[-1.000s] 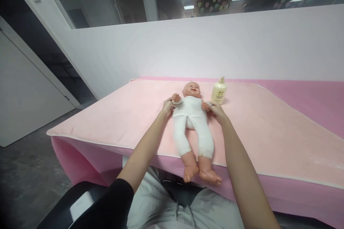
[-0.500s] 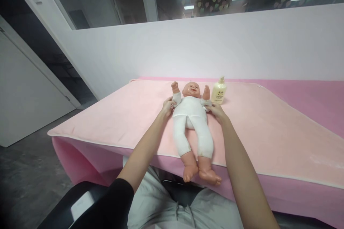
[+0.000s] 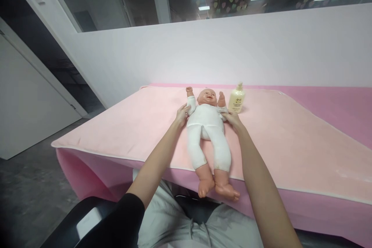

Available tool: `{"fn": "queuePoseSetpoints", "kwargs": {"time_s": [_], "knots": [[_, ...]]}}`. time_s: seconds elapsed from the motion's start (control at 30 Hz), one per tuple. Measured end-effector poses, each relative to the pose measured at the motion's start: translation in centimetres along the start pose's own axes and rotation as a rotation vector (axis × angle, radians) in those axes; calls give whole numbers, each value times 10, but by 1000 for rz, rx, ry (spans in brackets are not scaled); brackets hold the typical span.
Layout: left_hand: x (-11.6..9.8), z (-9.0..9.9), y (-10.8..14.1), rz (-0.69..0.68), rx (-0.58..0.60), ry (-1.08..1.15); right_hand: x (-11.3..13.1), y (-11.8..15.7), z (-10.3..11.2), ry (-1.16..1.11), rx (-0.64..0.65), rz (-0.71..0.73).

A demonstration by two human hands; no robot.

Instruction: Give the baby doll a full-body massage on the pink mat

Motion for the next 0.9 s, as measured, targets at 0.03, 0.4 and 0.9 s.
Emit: {"fn": "queuePoseSetpoints", "kwargs": {"time_s": [0.03, 0.4, 0.9], "knots": [[2, 1, -1, 13, -6, -14, -1, 0, 2, 22, -26, -15], [7, 4, -3, 41, 2, -86, -4, 5, -7, -152, 157, -39], [7, -5, 0, 105, 22, 76, -10, -9, -1, -60, 34, 18]]}}
Point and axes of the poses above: each hand's wrist, its own y-axis away from the middle knuckle, its own z-axis out of the back of the hand, x = y × z, the point moved 10 cm from there along -y, towards the middle knuckle, and after that the axes turned 7 degrees about -y, right-handed, at the moved point
